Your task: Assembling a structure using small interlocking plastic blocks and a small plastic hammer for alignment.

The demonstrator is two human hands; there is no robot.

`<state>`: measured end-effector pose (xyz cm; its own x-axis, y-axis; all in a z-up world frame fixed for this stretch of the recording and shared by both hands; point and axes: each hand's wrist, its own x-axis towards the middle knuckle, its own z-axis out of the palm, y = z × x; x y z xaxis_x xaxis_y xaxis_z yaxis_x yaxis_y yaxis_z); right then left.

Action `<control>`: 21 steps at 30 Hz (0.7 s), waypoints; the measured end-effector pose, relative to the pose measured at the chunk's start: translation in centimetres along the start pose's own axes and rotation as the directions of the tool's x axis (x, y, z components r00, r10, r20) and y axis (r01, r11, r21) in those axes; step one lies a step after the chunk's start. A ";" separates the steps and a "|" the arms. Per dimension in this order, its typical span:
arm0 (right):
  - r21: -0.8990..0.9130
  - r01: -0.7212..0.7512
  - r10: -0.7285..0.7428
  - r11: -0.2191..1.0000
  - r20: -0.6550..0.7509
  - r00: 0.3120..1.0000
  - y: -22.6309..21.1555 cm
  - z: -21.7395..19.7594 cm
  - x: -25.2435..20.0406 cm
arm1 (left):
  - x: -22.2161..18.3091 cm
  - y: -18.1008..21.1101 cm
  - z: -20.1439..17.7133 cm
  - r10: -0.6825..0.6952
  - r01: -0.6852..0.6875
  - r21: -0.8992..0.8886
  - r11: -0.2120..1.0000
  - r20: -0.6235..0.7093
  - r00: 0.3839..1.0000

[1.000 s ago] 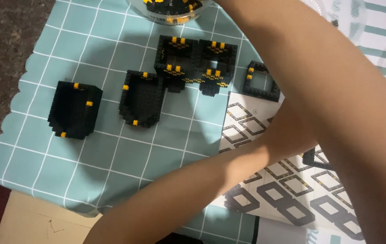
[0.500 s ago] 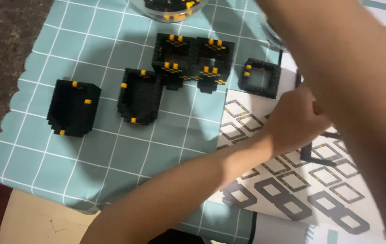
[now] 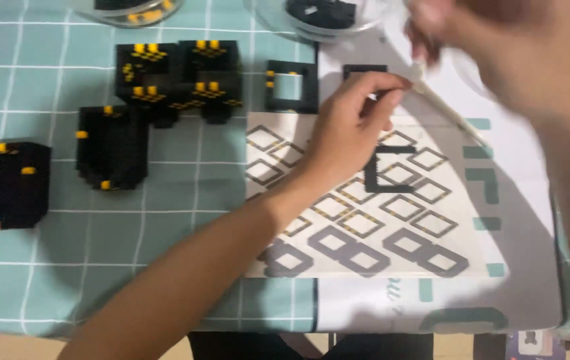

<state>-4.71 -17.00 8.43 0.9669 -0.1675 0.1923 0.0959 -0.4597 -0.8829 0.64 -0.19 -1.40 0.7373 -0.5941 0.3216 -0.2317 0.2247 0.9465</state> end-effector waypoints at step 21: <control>0.638 -0.229 0.332 0.735 -0.043 0.942 5.9 2.1 -4.5 | -0.2 1.8 0.3 -0.141 0.154 -0.200 0.968 0.079 0.987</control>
<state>-8.05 -17.15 1.46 0.9329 -0.3479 -0.0931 -0.0006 0.2570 -0.9664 -0.11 0.09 0.29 0.7099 -0.6793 0.1860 0.0164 0.2801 0.9598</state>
